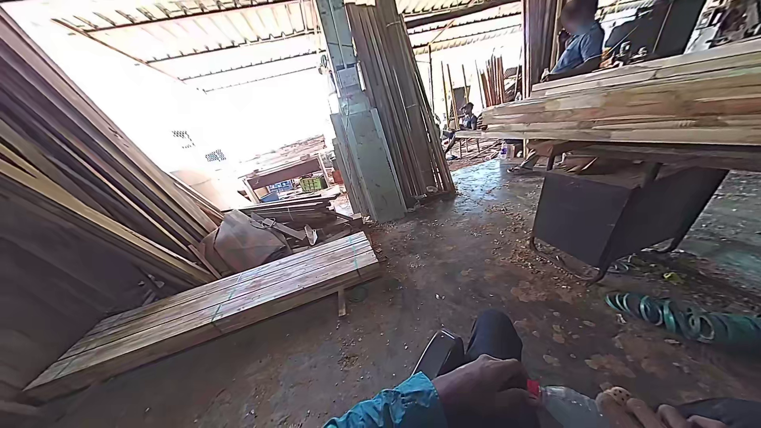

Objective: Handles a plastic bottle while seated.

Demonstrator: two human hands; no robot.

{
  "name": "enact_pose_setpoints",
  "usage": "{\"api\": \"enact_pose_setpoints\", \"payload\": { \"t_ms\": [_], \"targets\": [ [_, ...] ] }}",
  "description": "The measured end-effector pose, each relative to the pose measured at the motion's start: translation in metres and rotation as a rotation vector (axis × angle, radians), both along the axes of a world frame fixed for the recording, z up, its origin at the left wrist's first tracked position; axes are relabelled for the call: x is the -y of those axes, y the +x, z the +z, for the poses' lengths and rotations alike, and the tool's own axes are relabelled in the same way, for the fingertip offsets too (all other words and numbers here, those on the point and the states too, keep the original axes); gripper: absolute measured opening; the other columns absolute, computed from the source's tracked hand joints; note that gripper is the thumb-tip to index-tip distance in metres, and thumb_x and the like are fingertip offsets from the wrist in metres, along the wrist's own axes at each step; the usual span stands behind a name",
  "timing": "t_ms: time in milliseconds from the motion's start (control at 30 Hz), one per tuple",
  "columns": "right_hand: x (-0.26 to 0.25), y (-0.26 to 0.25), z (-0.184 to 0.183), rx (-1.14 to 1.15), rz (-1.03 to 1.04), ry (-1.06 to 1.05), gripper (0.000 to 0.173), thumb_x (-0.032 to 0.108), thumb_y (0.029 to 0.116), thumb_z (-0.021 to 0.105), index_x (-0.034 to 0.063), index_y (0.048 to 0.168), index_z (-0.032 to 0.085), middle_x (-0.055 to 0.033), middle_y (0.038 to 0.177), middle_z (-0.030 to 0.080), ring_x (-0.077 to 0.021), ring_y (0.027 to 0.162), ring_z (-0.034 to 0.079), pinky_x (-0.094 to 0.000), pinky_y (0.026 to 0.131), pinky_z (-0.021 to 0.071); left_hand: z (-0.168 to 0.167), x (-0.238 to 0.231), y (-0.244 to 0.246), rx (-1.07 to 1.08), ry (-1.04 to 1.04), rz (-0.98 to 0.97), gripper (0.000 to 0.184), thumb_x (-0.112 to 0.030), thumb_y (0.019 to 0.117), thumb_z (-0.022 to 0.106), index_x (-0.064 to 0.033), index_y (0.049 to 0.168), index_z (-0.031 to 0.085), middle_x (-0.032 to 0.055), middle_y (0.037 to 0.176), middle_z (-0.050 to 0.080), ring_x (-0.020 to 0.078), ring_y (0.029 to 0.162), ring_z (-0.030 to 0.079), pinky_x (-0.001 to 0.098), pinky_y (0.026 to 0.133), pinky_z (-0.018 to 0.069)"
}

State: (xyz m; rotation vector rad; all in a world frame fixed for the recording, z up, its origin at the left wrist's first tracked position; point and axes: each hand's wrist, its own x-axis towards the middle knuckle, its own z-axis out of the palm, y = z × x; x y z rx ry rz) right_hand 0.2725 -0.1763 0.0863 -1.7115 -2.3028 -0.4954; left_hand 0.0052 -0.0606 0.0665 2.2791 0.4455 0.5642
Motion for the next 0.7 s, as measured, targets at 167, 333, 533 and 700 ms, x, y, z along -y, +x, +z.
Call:
{"api": "enact_pose_setpoints", "payload": {
  "t_ms": [167, 333, 533, 700],
  "targets": [
    [-0.002, 0.001, 0.004, 0.153, 0.057, 0.090, 0.033, 0.008, 0.0899, 0.073, 0.0147, 0.122, 0.071, -0.0204, 0.100, 0.071, -0.0426, 0.093, 0.068, -0.0645, 0.090, 0.0440, 0.005, 0.008, -0.002, -0.251, -0.073, -0.135, 0.037, -0.035, 0.1083, 0.052, -0.0016, 0.110, 0.067, 0.0131, 0.089, 0.069, 0.0251, 0.084, 0.069, 0.0479, 0.080, 0.0573],
    [-0.004, 0.000, 0.002, 0.231, 0.143, 0.139, 0.025, 0.009, 0.0991, 0.064, 0.0169, 0.123, 0.068, -0.0179, 0.097, 0.070, -0.0380, 0.093, 0.067, -0.0599, 0.089, 0.0443, 0.009, 0.009, -0.005, -0.309, -0.233, -0.188, 0.046, -0.040, 0.1112, 0.040, -0.0021, 0.107, 0.066, 0.0126, 0.088, 0.066, 0.0253, 0.083, 0.066, 0.0495, 0.078, 0.0551],
    [0.000, -0.006, 0.005, 0.294, 0.161, 0.242, 0.024, 0.007, 0.1014, 0.060, 0.0173, 0.121, 0.069, -0.0165, 0.099, 0.070, -0.0346, 0.088, 0.067, -0.0552, 0.085, 0.0455, 0.011, 0.005, -0.006, -0.266, -0.420, -0.349, 0.046, -0.035, 0.1103, 0.041, 0.0030, 0.104, 0.067, 0.0091, 0.080, 0.064, 0.0150, 0.069, 0.059, 0.0358, 0.069, 0.0507],
    [-0.001, -0.008, 0.002, 0.312, 0.170, 0.276, 0.023, 0.008, 0.1024, 0.058, 0.0177, 0.121, 0.068, -0.0144, 0.100, 0.069, -0.0329, 0.091, 0.066, -0.0535, 0.087, 0.0444, 0.015, 0.007, -0.007, -0.317, -0.444, -0.351, 0.048, -0.036, 0.1101, 0.042, 0.0035, 0.107, 0.069, 0.0107, 0.085, 0.067, 0.0158, 0.071, 0.062, 0.0372, 0.071, 0.0533]
  ]
}}
